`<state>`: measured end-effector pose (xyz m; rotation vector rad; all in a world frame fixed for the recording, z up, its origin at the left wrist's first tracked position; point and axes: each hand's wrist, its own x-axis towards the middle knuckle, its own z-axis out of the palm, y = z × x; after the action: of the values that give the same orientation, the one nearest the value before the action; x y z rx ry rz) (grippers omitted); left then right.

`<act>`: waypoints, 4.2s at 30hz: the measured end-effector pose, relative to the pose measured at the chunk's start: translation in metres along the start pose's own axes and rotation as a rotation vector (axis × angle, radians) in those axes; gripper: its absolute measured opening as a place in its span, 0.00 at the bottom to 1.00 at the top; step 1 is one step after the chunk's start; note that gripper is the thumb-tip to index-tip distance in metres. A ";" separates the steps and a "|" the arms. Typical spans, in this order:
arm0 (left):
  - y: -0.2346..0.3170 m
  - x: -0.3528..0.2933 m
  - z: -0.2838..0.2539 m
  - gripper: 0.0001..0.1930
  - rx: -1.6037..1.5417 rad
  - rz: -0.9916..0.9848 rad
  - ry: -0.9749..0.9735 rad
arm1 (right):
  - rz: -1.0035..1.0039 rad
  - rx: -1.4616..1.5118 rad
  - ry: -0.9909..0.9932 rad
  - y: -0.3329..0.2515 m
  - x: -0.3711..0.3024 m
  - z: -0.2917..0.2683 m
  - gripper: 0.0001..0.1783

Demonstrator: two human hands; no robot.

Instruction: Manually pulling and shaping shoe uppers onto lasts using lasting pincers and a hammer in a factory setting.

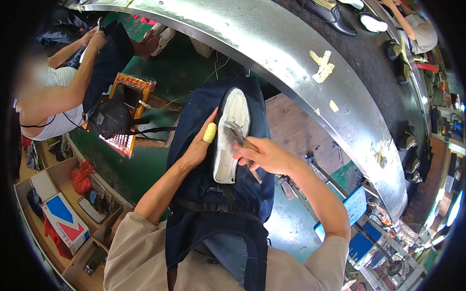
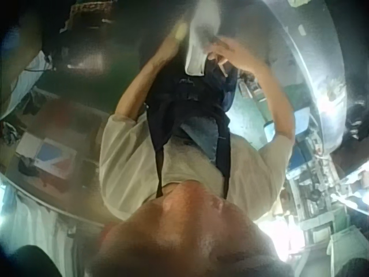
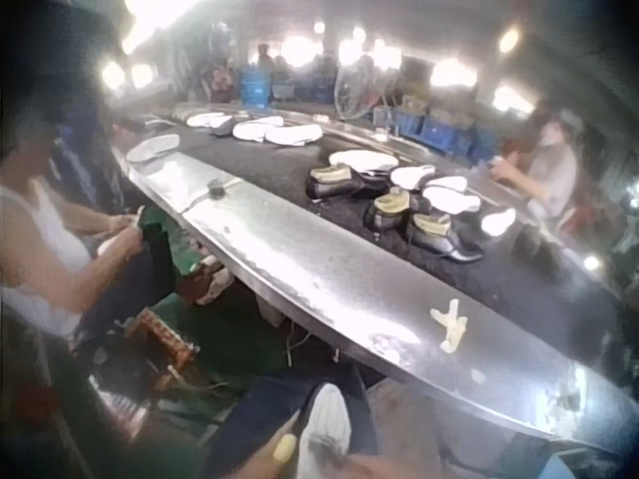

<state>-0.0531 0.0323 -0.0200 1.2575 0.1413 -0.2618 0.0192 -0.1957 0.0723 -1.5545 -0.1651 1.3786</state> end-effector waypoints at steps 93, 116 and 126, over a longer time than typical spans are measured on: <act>0.014 0.033 0.008 0.19 0.340 -0.020 0.282 | -0.242 0.482 0.607 0.023 0.034 0.125 0.18; 0.046 0.022 0.001 0.44 0.763 -0.166 -0.110 | -0.331 -1.099 0.591 -0.018 0.021 0.013 0.15; 0.042 0.009 0.009 0.46 -0.601 -0.366 -0.123 | -0.155 -0.020 0.899 0.050 -0.003 0.023 0.16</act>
<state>-0.0330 0.0343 0.0191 0.6102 0.3199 -0.5649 -0.0252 -0.2084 0.0413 -1.9809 0.2490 0.4676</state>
